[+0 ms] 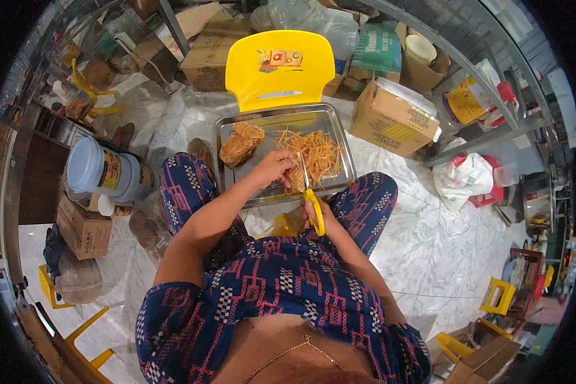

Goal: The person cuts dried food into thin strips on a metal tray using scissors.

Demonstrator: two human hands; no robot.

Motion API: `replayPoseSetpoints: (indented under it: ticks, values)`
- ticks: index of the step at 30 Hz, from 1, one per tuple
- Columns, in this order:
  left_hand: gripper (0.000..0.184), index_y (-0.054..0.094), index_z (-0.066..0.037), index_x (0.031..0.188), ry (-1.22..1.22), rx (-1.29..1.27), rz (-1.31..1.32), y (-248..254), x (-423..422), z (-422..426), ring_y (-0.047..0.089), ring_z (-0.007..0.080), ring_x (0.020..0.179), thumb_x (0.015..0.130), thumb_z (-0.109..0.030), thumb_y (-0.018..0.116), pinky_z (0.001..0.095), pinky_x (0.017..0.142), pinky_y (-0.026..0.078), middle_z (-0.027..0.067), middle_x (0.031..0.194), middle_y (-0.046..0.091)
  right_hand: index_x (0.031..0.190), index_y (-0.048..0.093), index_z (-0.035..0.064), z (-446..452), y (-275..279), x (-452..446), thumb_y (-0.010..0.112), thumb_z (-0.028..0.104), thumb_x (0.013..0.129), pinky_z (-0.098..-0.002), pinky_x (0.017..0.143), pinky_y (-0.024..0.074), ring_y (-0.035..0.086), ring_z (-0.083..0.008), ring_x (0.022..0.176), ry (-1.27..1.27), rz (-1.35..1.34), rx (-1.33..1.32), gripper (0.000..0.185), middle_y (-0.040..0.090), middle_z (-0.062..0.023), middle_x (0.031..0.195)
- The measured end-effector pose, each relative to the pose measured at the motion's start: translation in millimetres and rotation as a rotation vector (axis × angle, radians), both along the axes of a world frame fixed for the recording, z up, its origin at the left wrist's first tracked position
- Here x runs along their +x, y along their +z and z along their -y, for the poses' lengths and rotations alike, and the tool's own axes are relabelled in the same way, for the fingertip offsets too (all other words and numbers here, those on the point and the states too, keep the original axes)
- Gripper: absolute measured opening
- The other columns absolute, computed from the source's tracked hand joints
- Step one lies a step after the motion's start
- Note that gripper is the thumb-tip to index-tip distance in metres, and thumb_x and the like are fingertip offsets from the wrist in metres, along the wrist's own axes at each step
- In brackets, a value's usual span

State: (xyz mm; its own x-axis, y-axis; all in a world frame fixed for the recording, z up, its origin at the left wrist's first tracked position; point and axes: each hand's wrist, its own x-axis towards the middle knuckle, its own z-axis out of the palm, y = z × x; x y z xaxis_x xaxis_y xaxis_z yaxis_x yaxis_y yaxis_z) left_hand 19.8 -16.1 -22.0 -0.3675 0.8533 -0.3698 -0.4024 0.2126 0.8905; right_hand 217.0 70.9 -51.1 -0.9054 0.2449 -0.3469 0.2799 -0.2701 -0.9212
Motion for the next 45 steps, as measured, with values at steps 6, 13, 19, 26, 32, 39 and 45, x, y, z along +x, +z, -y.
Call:
replayPoseSetpoints:
  ticks: [6,13,19,26,32,39,45]
  values:
    - [0.010,0.049,-0.004,0.083,0.012,-0.018,0.039,-1.5,1.8,-1.2,0.054,0.0122,0.059,0.085,-0.014,0.047,0.0294,0.046,0.050,0.0033,0.074,0.051,0.091,0.048,0.0053,-2.7,7.6,0.1,0.051,0.036,0.082,-0.0217,0.038,0.0383,0.045,-0.0091,0.040,-0.011,0.080,-0.005,0.032,0.045,-0.0004,0.056]
    - [0.010,0.050,-0.004,0.086,0.040,-0.039,0.045,1.7,1.1,-0.9,0.054,0.0131,0.059,0.084,-0.014,0.047,0.0295,0.047,0.051,0.0035,0.075,0.052,0.090,0.050,0.0050,-2.1,9.8,-2.3,0.052,0.039,0.081,-0.0237,0.038,0.0389,0.047,-0.0109,0.042,-0.010,0.125,0.002,0.035,0.045,-0.0006,0.052]
    - [0.011,0.050,-0.004,0.084,-0.070,-0.041,-0.067,3.1,8.6,-2.8,0.052,0.0125,0.057,0.084,-0.015,0.049,0.0293,0.047,0.051,0.0023,0.071,0.050,0.097,0.047,0.0009,-2.3,-4.1,-0.8,0.044,0.045,0.084,-0.0233,0.040,0.0404,0.047,-0.0119,0.042,0.032,0.079,0.064,0.046,0.048,-0.0045,0.061]
    - [0.010,0.050,-0.004,0.084,-0.052,-0.012,0.021,-0.1,7.1,-2.5,0.052,0.0126,0.055,0.083,-0.014,0.047,0.0305,0.046,0.051,0.0021,0.067,0.049,0.088,0.049,0.0051,-6.2,17.9,-1.7,0.053,0.041,0.080,-0.0224,0.038,0.0397,0.045,-0.0106,0.038,-0.042,0.165,0.014,0.037,0.046,-0.0012,0.053]
    - [0.007,0.047,-0.007,0.085,0.099,0.082,0.095,1.3,-12.5,0.0,0.052,0.0127,0.058,0.083,-0.014,0.046,0.0326,0.047,0.053,0.0018,0.074,0.050,0.089,0.049,0.0050,-4.6,3.4,-0.8,0.054,0.041,0.080,-0.0214,0.038,0.0391,0.044,-0.0099,0.039,-0.010,0.101,-0.022,0.038,0.046,-0.0017,0.055]
    - [0.006,0.045,-0.008,0.086,0.273,0.124,0.076,13.7,-25.8,4.2,0.059,0.0157,0.059,0.084,-0.014,0.045,0.0324,0.047,0.053,0.0034,0.078,0.053,0.106,0.043,-0.0014,-4.9,-7.3,0.6,0.041,0.045,0.085,-0.0226,0.047,0.0417,0.050,-0.0121,0.049,0.156,0.040,0.038,0.051,0.050,-0.0043,0.067]
    - [0.011,0.045,-0.005,0.089,0.346,0.111,0.059,10.8,-25.5,2.3,0.049,0.0126,0.047,0.084,-0.014,0.046,0.0309,0.045,0.052,0.0032,0.073,0.046,0.097,0.046,0.0047,-0.4,1.8,0.4,0.048,0.043,0.083,-0.0218,0.044,0.0404,0.048,-0.0098,0.048,0.137,-0.008,0.014,0.041,0.048,-0.0023,0.065]
